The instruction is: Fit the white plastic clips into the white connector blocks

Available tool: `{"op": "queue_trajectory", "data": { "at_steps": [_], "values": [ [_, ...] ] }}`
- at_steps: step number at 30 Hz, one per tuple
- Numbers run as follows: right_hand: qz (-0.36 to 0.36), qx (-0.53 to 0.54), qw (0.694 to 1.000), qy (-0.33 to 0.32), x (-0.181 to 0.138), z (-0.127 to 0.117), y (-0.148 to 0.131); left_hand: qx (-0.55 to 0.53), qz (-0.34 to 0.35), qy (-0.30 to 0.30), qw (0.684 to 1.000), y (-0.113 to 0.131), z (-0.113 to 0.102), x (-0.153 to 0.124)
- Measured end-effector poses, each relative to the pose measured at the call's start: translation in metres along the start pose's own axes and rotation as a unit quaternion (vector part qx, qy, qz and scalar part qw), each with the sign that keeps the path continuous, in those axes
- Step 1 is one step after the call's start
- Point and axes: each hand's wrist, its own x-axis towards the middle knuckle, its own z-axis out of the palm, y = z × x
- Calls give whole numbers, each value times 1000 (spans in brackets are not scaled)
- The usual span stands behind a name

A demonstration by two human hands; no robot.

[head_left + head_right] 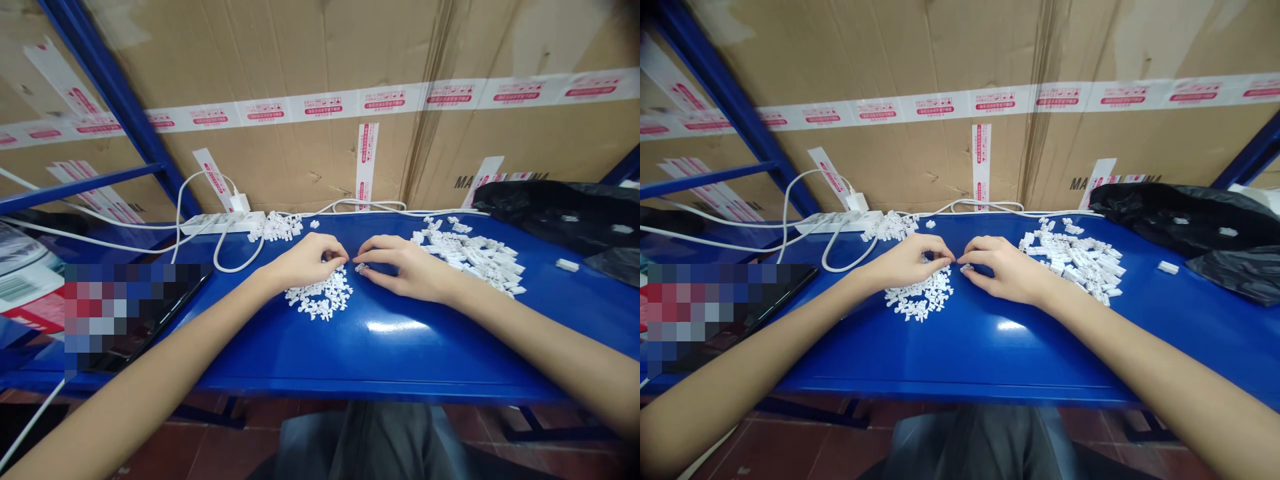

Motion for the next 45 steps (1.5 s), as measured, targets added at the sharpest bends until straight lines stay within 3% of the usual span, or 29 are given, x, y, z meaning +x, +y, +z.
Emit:
{"op": "queue_trajectory", "data": {
  "at_steps": [7,19,28,33,39,45],
  "values": [
    [6,-6,1000,-15,0,1,-1,-17,-14,-33,999,9,-4,-1],
    [12,-17,1000,-7,0,-2,1,-87,-47,-5,995,11,0,0],
    [7,-23,1000,-11,0,-2,3,-11,19,-34,999,11,-2,-2],
    [1,-18,1000,-7,1,-3,3,-68,15,-16,997,13,0,-1],
    [-3,-22,1000,14,1,-3,3,-157,-18,71,985,15,5,2],
    [2,-2,999,45,1,-3,1,-275,-72,79,956,19,10,4]
  ]
}}
